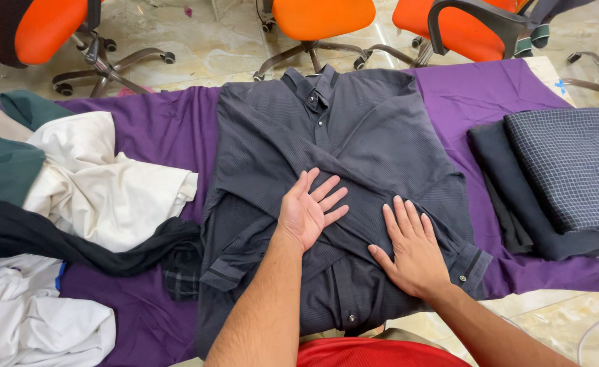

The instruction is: The person folds a dark gray button-up shirt on a purple-covered table, then picks up a light gray plaid shirt and begins folding it. The person smooths and aligns the garments, folds sleeves and sides, and stacks the folded shirts.

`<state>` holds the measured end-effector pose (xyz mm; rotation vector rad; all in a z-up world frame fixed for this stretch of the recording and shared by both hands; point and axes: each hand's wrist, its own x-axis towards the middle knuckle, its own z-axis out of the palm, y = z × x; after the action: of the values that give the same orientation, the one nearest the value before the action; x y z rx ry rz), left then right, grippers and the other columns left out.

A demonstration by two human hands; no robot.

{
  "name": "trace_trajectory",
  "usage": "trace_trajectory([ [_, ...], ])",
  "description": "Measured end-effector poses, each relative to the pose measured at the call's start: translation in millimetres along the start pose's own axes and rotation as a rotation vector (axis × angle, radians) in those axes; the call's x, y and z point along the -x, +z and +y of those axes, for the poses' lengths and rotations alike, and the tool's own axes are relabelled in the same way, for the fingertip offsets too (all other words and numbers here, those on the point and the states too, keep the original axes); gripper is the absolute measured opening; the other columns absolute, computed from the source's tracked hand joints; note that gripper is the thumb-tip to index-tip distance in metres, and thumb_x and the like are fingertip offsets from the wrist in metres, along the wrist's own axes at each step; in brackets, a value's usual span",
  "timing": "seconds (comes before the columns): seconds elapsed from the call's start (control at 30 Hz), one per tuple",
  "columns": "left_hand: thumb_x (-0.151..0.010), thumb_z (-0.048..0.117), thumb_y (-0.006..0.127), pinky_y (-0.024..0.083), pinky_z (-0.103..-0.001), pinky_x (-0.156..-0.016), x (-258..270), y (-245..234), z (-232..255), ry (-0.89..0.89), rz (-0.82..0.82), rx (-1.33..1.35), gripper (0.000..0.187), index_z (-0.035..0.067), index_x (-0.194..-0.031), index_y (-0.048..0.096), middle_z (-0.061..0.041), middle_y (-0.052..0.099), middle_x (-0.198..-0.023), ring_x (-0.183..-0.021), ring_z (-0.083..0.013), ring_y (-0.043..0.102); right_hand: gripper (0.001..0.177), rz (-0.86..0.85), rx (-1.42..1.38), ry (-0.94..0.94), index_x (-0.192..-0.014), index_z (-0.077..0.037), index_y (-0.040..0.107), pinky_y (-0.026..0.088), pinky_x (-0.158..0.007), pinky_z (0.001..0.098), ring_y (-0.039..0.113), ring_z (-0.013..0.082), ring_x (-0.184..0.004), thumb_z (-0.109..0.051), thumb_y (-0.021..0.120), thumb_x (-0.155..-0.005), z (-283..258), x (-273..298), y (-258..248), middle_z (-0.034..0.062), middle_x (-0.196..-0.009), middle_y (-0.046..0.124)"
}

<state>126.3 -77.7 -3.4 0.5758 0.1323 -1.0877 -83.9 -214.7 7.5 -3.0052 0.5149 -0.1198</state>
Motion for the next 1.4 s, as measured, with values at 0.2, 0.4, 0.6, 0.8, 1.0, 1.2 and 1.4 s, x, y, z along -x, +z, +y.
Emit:
trace_trajectory([
  [0.2,-0.1,0.041,0.049,0.048,-0.059,-0.107,2,5,-9,0.106,0.093,-0.111,0.076,0.014,-0.162,0.015,-0.026,0.044,-0.158,-0.139,-0.0442,0.052,0.087,-0.022,0.059,0.135,-0.156,-0.004,0.029,0.013,-0.118,0.0578,0.015,0.0359,-0.152,-0.058,0.052,-0.091,1,11,6,0.0191,-0.164,0.019],
  [0.4,-0.099,0.036,0.049,0.044,-0.055,-0.109,57,-43,12,0.319,0.137,0.074,0.072,0.01,-0.161,0.024,-0.025,0.045,-0.156,-0.137,-0.0432,0.052,0.076,0.205,-0.052,0.162,-0.152,0.001,0.038,0.018,-0.121,0.0623,0.024,0.04,-0.154,-0.05,0.049,-0.096,17,54,6,0.0265,-0.165,0.028],
  [0.6,-0.101,0.023,0.046,0.048,-0.053,-0.109,131,-81,17,0.539,0.468,-0.002,0.059,-0.002,-0.152,0.032,-0.026,0.053,-0.149,-0.135,-0.0427,0.057,0.078,0.174,0.054,0.158,-0.153,0.002,0.038,0.017,-0.118,0.0661,0.025,0.0416,-0.152,-0.05,0.049,-0.095,41,83,19,0.026,-0.163,0.03],
  [0.8,-0.092,0.011,0.059,0.048,-0.042,-0.112,155,-59,-54,0.912,0.878,-0.884,0.044,-0.003,-0.134,0.056,-0.022,0.066,-0.137,-0.132,-0.0377,0.063,0.08,0.141,0.029,0.166,-0.152,0.003,0.037,0.014,-0.115,0.0711,0.022,0.0431,-0.151,-0.052,0.052,-0.095,48,80,22,0.0286,-0.162,0.027],
  [1.0,-0.08,0.016,0.073,0.023,-0.054,-0.118,212,-42,-121,0.732,0.923,-1.75,0.066,-0.001,-0.14,0.049,-0.02,0.04,-0.156,-0.149,-0.0446,0.026,0.077,0.202,-0.024,-0.001,-0.15,0.007,0.036,0.011,-0.108,0.0821,0.019,0.0479,-0.153,-0.029,0.062,-0.087,28,102,16,0.0345,-0.163,0.022],
  [1.2,-0.084,0.022,0.072,0.012,-0.062,-0.12,246,-51,-135,0.549,0.887,-1.797,0.069,0.006,-0.146,0.046,-0.014,0.027,-0.165,-0.153,-0.0406,0.015,0.073,0.022,-0.094,-0.277,-0.143,0.0,0.042,0.011,-0.108,0.0812,0.021,0.0402,-0.151,-0.024,0.067,-0.079,-24,134,12,0.0255,-0.16,0.025],
  [1.4,-0.088,0.026,0.069,0.015,-0.059,-0.12,255,-71,-119,0.565,1.057,-1.662,0.066,0.005,-0.147,0.045,-0.019,0.029,-0.162,-0.153,-0.04,0.017,0.05,0.063,-0.287,-0.407,-0.125,-0.005,0.058,0.016,-0.112,0.0761,0.033,0.0406,-0.146,-0.016,0.07,-0.078,-57,131,-8,0.023,-0.152,0.039],
])
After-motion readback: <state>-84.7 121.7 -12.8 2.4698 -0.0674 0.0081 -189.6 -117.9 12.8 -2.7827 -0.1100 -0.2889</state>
